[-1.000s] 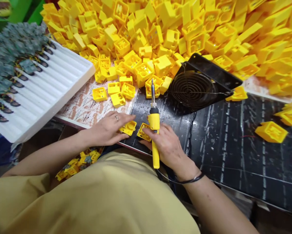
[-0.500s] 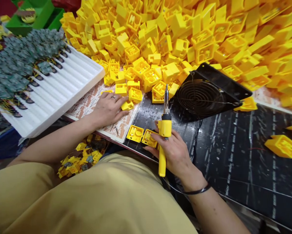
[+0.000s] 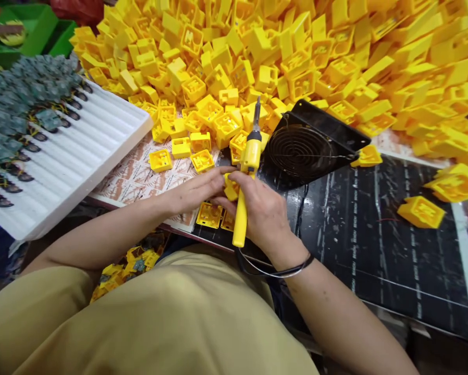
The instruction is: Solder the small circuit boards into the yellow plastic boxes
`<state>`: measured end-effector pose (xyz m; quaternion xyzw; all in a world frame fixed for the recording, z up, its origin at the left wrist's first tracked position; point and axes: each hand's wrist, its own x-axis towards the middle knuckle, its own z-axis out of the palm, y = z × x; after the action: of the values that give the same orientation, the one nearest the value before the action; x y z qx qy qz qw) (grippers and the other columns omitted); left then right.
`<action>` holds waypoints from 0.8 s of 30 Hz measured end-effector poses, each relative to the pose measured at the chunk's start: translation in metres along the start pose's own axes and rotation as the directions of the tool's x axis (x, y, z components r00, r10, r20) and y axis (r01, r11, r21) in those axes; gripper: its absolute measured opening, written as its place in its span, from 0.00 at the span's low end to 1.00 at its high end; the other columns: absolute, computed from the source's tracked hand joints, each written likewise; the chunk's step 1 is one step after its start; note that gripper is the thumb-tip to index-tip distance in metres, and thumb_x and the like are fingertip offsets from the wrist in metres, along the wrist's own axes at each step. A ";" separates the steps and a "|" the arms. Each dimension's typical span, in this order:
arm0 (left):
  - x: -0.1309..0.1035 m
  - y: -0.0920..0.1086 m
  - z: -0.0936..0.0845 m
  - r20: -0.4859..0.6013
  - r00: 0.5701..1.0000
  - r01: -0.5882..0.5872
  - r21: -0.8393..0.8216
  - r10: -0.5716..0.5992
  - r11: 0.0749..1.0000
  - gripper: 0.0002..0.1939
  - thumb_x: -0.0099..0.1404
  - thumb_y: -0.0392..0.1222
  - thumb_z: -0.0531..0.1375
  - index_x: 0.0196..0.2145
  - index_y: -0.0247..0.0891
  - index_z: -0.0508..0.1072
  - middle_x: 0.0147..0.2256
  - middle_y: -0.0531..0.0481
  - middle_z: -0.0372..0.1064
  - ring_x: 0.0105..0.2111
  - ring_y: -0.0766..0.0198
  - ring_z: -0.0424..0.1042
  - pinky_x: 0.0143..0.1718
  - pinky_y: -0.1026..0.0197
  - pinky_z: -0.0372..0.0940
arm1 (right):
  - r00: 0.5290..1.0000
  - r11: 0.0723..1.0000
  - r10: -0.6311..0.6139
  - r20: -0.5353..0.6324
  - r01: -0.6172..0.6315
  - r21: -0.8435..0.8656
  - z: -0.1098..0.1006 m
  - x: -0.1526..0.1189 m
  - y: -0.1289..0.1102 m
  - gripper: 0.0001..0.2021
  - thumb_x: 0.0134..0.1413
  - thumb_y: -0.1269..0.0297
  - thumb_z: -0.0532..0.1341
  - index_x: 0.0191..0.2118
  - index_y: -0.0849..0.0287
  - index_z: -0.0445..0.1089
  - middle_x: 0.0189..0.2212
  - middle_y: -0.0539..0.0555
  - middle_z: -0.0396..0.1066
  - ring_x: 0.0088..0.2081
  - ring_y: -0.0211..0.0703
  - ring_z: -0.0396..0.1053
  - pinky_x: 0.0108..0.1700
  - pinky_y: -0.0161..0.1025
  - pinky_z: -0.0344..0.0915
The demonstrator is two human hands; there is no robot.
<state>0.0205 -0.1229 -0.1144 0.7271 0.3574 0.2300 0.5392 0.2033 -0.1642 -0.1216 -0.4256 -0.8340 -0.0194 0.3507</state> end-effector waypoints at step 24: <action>0.020 -0.008 -0.064 -0.425 0.898 0.360 0.861 0.118 0.359 0.18 0.68 0.43 0.55 0.53 0.36 0.70 0.52 0.37 0.70 0.55 0.44 0.64 0.54 0.43 0.58 | 0.978 0.999 -0.021 0.206 0.016 0.028 -0.021 -0.023 0.043 0.17 0.62 0.64 0.60 0.55 0.57 0.61 0.46 0.59 0.72 0.46 0.51 0.74 0.45 0.45 0.74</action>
<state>-0.0151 -0.0669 -0.1029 0.8053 0.5838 0.0966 -0.0369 0.2549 -0.1597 -0.1309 -0.4130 -0.8699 0.0325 0.2676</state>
